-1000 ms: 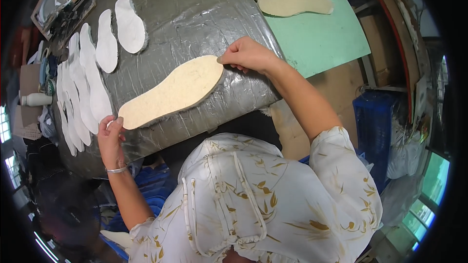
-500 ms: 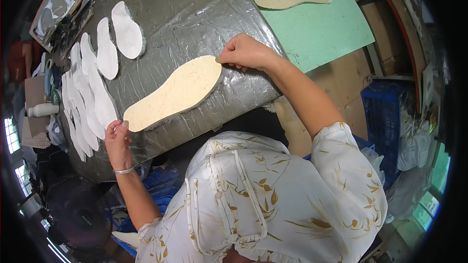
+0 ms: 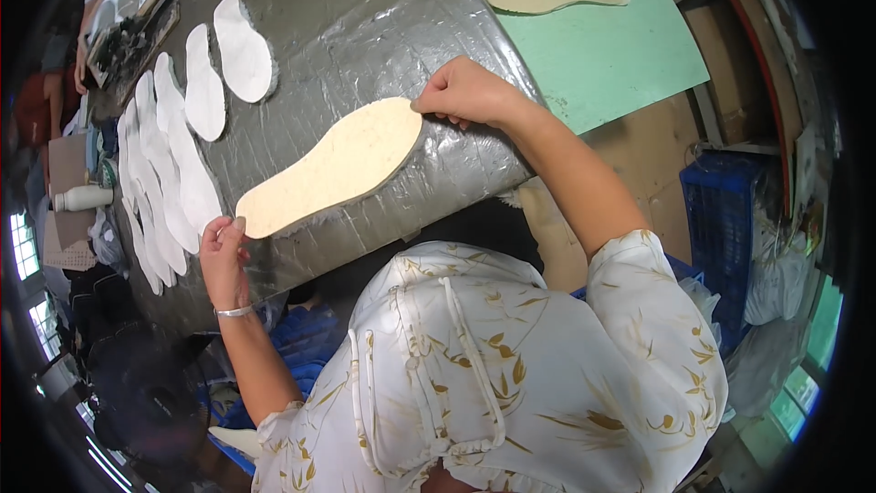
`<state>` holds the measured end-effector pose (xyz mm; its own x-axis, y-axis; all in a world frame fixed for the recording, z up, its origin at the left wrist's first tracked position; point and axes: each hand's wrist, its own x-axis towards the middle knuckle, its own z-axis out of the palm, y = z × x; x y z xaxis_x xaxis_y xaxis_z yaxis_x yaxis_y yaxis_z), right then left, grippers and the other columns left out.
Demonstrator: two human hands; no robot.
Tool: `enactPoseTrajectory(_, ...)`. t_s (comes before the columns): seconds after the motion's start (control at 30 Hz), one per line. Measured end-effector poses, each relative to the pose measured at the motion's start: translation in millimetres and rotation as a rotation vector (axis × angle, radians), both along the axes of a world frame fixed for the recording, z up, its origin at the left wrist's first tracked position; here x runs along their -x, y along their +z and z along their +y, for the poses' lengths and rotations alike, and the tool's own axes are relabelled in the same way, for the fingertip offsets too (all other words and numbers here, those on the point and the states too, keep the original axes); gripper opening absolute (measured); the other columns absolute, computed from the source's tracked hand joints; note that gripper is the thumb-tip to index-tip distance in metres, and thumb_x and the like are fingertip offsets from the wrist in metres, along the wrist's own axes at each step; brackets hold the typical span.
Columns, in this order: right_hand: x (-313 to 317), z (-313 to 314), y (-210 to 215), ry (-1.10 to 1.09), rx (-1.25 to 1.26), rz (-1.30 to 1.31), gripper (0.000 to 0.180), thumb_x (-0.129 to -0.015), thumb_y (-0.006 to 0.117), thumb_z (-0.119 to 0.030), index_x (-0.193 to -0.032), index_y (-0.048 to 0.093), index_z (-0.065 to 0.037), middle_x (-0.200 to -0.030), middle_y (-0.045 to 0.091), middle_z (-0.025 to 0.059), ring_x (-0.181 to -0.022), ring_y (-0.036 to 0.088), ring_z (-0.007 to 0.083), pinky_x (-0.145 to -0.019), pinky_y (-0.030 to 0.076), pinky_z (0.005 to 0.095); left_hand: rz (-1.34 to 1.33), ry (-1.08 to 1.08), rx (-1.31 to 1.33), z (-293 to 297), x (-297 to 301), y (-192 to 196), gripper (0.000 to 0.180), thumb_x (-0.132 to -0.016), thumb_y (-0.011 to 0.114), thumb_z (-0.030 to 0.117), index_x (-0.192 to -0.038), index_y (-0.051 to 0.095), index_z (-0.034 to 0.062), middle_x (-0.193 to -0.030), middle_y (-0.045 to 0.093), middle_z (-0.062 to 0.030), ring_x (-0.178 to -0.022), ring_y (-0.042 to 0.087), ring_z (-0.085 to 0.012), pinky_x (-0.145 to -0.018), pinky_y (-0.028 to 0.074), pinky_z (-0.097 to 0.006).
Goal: Manually assembling shoe insoles by aligning and smoothing fluffy lining onto the insole bases.
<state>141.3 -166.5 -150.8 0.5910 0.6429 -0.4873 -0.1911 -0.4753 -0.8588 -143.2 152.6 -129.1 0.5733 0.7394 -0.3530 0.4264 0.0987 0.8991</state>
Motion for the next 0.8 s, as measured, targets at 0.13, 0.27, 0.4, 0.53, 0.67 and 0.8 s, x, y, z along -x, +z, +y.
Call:
enactPoseTrajectory(0.13,0.9,-0.4,1.5,-0.002,-0.002,-0.002,0.025,-0.078,0.074,-0.024,-0.075,0.069,0.0,-0.062,0.058,0.0022,-0.05,0.051,0.0089,-0.044,0.042,0.0235,0.027,-0.017,0.003,1.2,0.0,1.4,0.027,-0.084,0.075,0.014,-0.104,0.058,0.0071,-0.08,0.063,0.002,-0.067,0.057,-0.0041,-0.054,0.037,-0.018)
enactPoseTrajectory(0.27,2.4,0.2,0.9,-0.017,0.026,-0.021,0.025,-0.078,0.074,-0.024,-0.075,0.069,0.0,-0.062,0.058,0.0023,-0.049,0.05,0.0085,-0.044,0.042,0.0235,0.012,-0.057,0.007,0.1,-1.3,1.2,0.03,-0.084,0.076,0.016,-0.104,0.057,0.0068,-0.081,0.064,0.0014,-0.069,0.058,-0.0044,-0.054,0.037,-0.018)
enactPoseTrajectory(0.4,4.2,2.5,2.1,-0.022,0.037,-0.034,0.026,-0.078,0.074,-0.025,-0.071,0.067,-0.001,-0.062,0.058,0.0019,-0.049,0.051,0.0085,-0.044,0.042,0.023,0.022,-0.054,0.009,0.4,0.3,-0.3,0.03,-0.083,0.076,0.016,-0.105,0.057,0.0072,-0.081,0.064,0.0023,-0.07,0.058,-0.0042,-0.054,0.037,-0.018)
enactPoseTrajectory(0.53,5.4,3.0,4.9,-0.03,0.041,-0.056,0.027,-0.078,0.073,-0.025,-0.063,0.062,-0.005,-0.056,0.055,-0.001,-0.047,0.049,0.0073,-0.043,0.04,0.0217,0.029,-0.063,0.027,-1.3,-1.1,-1.7,0.029,-0.083,0.077,0.016,-0.103,0.057,0.0081,-0.08,0.064,0.0025,-0.07,0.057,-0.0041,-0.055,0.038,-0.019)
enactPoseTrajectory(0.67,5.7,4.8,2.8,-0.019,0.071,-0.072,0.028,-0.079,0.072,-0.022,-0.06,0.059,-0.006,-0.054,0.052,-0.0017,-0.046,0.046,0.006,-0.043,0.038,0.0213,0.008,-0.058,0.045,1.0,-0.7,-9.4,0.029,-0.082,0.078,0.016,-0.102,0.058,0.008,-0.08,0.065,0.0013,-0.069,0.06,-0.0057,-0.055,0.04,-0.019)
enactPoseTrajectory(0.8,3.8,4.3,1.4,0.014,0.062,-0.064,0.024,-0.076,0.074,-0.022,-0.065,0.064,-0.003,-0.059,0.057,0.0002,-0.049,0.05,0.0076,-0.045,0.042,0.0223,0.005,-0.049,0.064,-0.5,-3.0,-12.3,0.029,-0.082,0.078,0.017,-0.101,0.058,0.0081,-0.08,0.066,0.0006,-0.069,0.06,-0.0068,-0.055,0.04,-0.02)
